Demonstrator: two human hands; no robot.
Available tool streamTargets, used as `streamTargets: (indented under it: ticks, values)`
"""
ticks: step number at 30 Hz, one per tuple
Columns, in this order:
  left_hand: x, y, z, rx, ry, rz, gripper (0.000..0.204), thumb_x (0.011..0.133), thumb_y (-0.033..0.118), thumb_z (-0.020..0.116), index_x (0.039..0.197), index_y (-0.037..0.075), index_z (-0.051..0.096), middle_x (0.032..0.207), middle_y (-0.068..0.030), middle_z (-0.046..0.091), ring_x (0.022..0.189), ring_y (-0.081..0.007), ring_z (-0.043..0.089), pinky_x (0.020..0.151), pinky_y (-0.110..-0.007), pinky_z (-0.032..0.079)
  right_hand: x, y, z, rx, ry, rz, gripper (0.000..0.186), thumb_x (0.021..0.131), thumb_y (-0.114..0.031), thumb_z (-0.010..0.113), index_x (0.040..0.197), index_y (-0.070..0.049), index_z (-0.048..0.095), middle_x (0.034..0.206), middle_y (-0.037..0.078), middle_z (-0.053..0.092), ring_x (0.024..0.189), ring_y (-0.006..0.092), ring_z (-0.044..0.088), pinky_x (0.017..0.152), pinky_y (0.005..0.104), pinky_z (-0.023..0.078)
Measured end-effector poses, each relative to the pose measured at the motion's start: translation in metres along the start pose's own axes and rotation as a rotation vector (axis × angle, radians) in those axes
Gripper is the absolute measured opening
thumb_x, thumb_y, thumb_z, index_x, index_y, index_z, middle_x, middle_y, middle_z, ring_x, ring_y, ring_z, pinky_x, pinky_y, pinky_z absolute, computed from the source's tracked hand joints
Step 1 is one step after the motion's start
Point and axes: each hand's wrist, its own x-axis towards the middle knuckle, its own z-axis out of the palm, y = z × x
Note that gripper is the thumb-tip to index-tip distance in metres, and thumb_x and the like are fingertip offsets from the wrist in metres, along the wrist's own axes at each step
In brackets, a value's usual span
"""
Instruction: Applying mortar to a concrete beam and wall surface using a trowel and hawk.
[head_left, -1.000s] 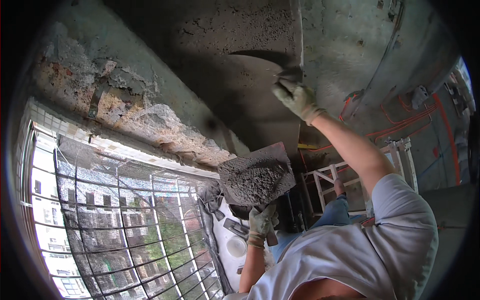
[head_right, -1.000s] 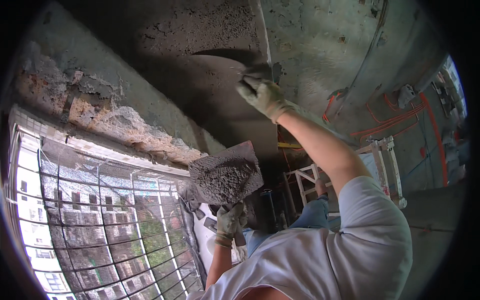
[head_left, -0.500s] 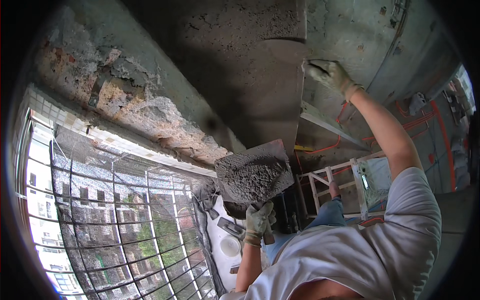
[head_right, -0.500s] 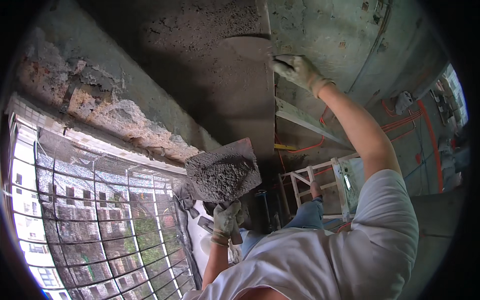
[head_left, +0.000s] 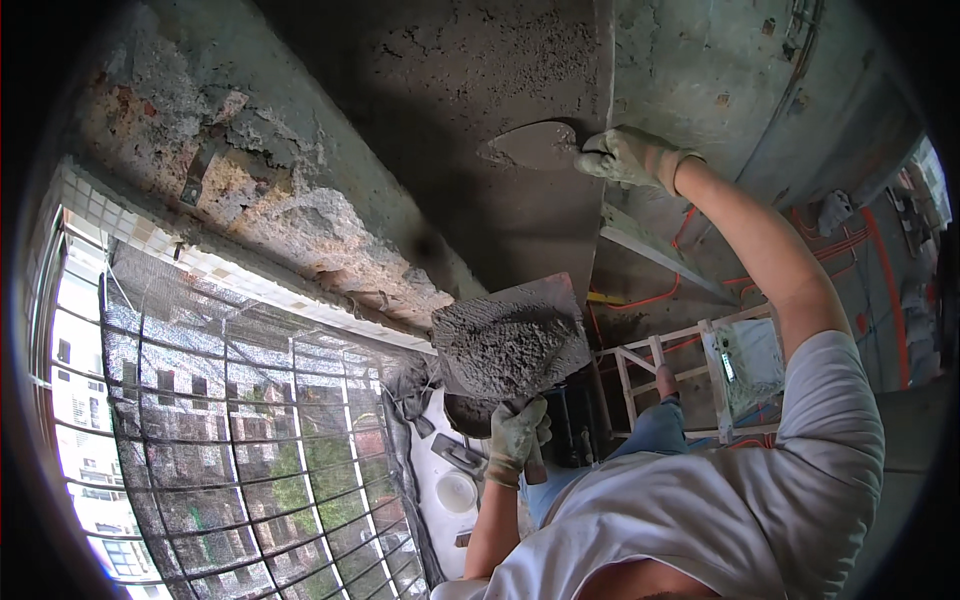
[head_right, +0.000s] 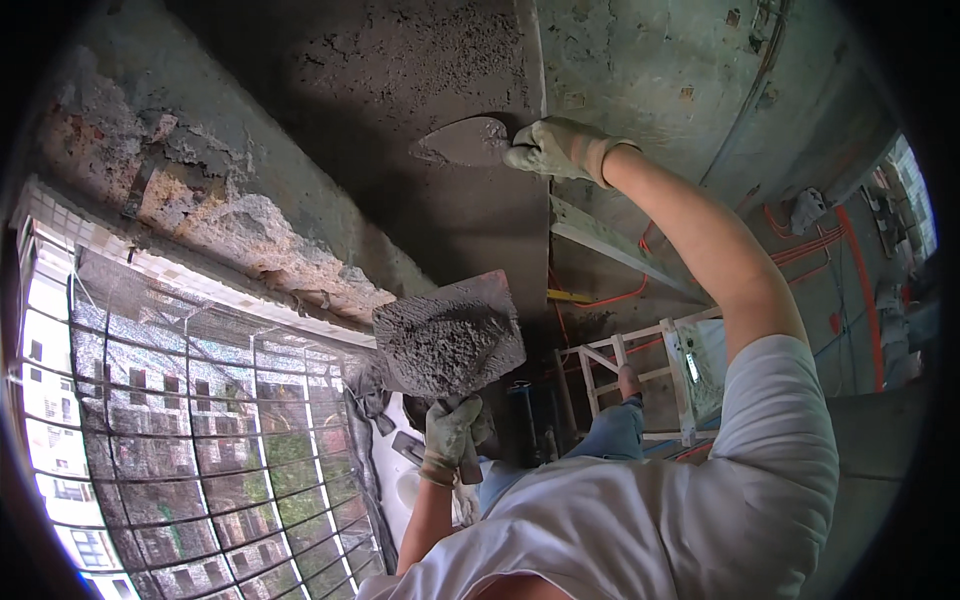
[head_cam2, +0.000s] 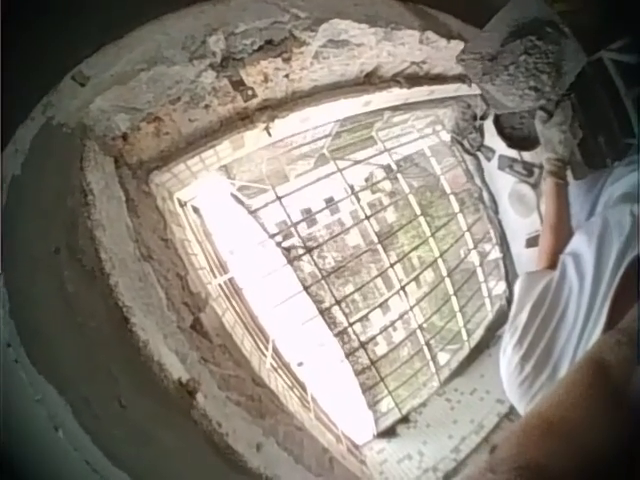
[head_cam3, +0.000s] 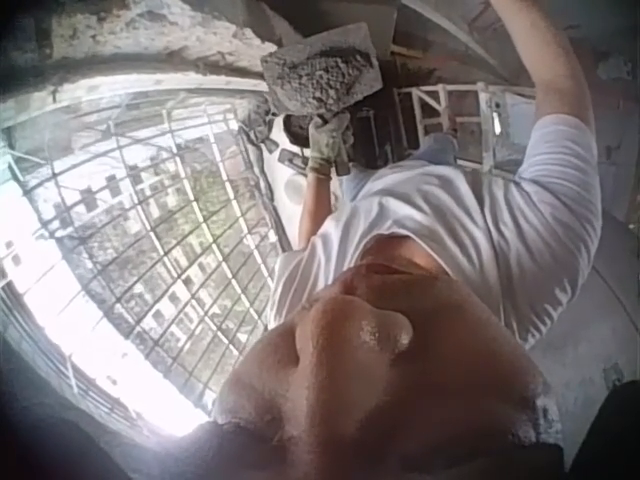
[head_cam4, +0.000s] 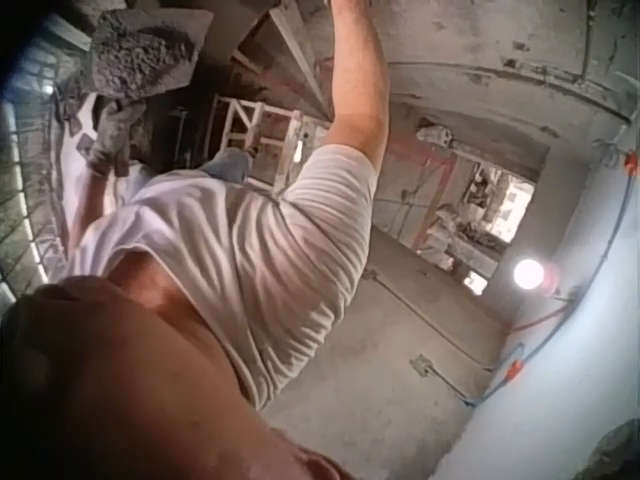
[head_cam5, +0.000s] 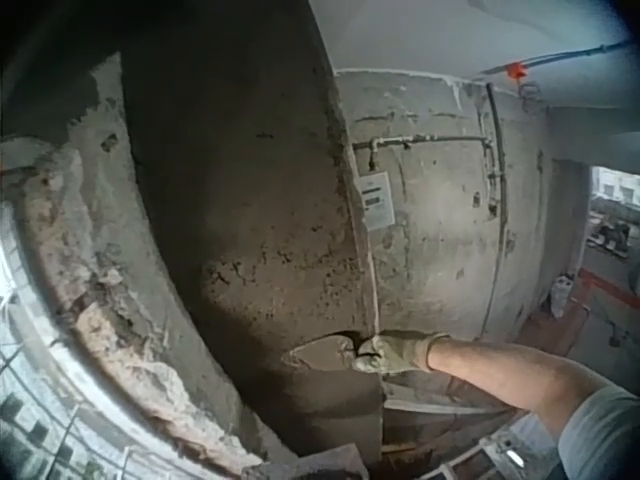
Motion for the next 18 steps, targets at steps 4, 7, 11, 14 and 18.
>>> streamTargets:
  ticks: [4,7,11,14,18]
  values:
    - [-0.008,0.0,-0.002,-0.003,0.033,0.014,0.005,0.088,0.008,0.068,0.087,0.007,0.063,0.068,-0.002,0.056,0.051,-0.0129,0.051,0.044,-0.026,0.042,-0.004,-0.026,-0.009,0.198,-0.161,0.172,0.021,0.092,-0.024,0.049,0.074,-0.013,0.053,0.061,-0.003,0.045,0.055,0.0136,0.04,0.05,0.0367,0.033]
    - [-0.002,0.0,0.001,0.005,0.013,-0.014,0.005,0.088,0.008,0.068,0.088,0.007,0.063,0.068,-0.002,0.056,0.051,-0.013,0.051,0.044,-0.026,0.042,0.036,-0.01,-0.038,1.155,-0.783,0.308,0.014,0.092,-0.025,0.052,0.083,-0.014,0.054,0.061,-0.004,0.037,0.054,0.0122,0.038,0.047,0.0355,0.033]
    - [-0.003,0.001,0.003,-0.001,0.064,0.004,0.004,0.089,0.008,0.067,0.089,0.007,0.063,0.067,-0.0021,0.056,0.05,-0.0131,0.051,0.043,-0.027,0.042,0.046,-0.043,-0.028,0.558,-0.434,0.418,0.037,0.094,-0.045,0.053,0.104,-0.012,0.067,0.076,0.011,0.067,0.057,0.016,0.06,0.049,0.0302,0.048]
    - [-0.004,-0.001,0.0,0.013,0.012,-0.008,0.005,0.088,0.008,0.068,0.089,0.007,0.063,0.067,-0.0021,0.056,0.05,-0.0132,0.051,0.043,-0.027,0.042,0.028,-0.035,-0.005,0.336,-0.369,0.323,0.038,0.092,-0.043,0.053,0.105,-0.011,0.067,0.077,0.013,0.068,0.058,0.0168,0.062,0.05,0.031,0.049]
    - [-0.01,0.002,-0.003,-0.002,0.065,0.003,0.006,0.088,0.01,0.069,0.089,0.007,0.063,0.066,-0.0021,0.057,0.049,-0.0131,0.051,0.043,-0.026,0.042,0.008,-0.035,-0.013,0.347,-0.498,0.414,0.035,0.09,-0.038,0.052,0.102,-0.009,0.067,0.076,0.01,0.067,0.059,0.0163,0.06,0.05,0.0325,0.047]
